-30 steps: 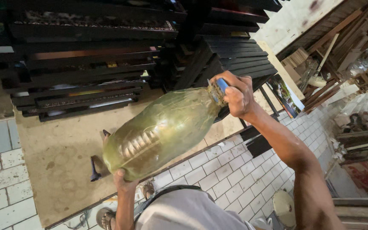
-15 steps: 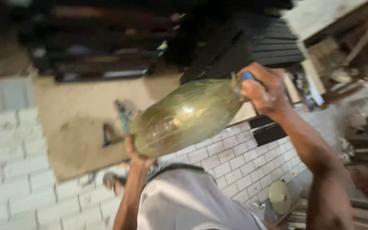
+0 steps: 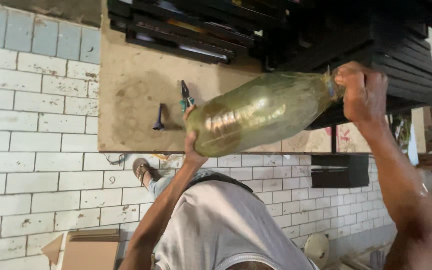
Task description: The person assembles picture frames by applying glue to the frame edges, inserting printed images, and stacking the finished frames. They use a glue bottle and a cloth to wipe excess glue from the frames.
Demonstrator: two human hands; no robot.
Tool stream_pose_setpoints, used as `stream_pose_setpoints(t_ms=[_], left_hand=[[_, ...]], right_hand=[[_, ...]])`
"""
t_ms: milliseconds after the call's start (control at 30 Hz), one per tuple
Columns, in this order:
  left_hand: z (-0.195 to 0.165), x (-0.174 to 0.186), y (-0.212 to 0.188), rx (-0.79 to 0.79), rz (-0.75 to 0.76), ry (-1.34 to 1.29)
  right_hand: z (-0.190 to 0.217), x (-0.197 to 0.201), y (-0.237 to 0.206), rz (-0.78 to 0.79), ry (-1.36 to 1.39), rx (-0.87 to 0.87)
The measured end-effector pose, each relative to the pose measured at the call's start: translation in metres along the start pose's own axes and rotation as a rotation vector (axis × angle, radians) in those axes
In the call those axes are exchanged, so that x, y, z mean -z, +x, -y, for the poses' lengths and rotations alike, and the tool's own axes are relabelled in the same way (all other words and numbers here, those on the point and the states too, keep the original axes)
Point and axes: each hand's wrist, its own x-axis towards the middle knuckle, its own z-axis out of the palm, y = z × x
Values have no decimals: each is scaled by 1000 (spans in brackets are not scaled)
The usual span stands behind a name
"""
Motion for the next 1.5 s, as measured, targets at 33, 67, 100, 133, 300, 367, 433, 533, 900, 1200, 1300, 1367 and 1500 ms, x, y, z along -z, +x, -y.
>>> stream_pose_setpoints(t_ms=[33,67,100,133,300,367,433,533,900,1200,1300,1367,1500], left_hand=[[3,3,7,-8,30,-5],[7,7,15,-16,25,20],[10,13,25,-19,21,44],[15,18,36,-18,21,66],[25,42,91,130,-27,381],[7,54,97,164,-72,880],[-24,70,93,169,-152,1610],[-69,99,64,-284,-183,2180],[-85,127,19,-161,-185,2430],[-100,91,1,-77,-409,2007],[-84,58,4,-35,-346,1278],[-59,30,6,-2,-184,1121],[7,-27,15,111,24,962]], right_hand=[[1,3,7,77,56,-74],[2,8,15,149,107,-153],[3,10,28,237,80,-197],[4,12,41,323,51,-244],[15,4,80,295,42,-185],[20,-19,85,254,-2,-94],[27,-57,84,152,-19,97],[35,-111,71,81,-79,37],[40,-128,20,-193,98,-106],[43,-214,-189,184,1146,-896],[76,-285,-221,120,990,-657],[82,-319,-222,81,906,-647],[89,-351,-214,-186,1087,-647]])
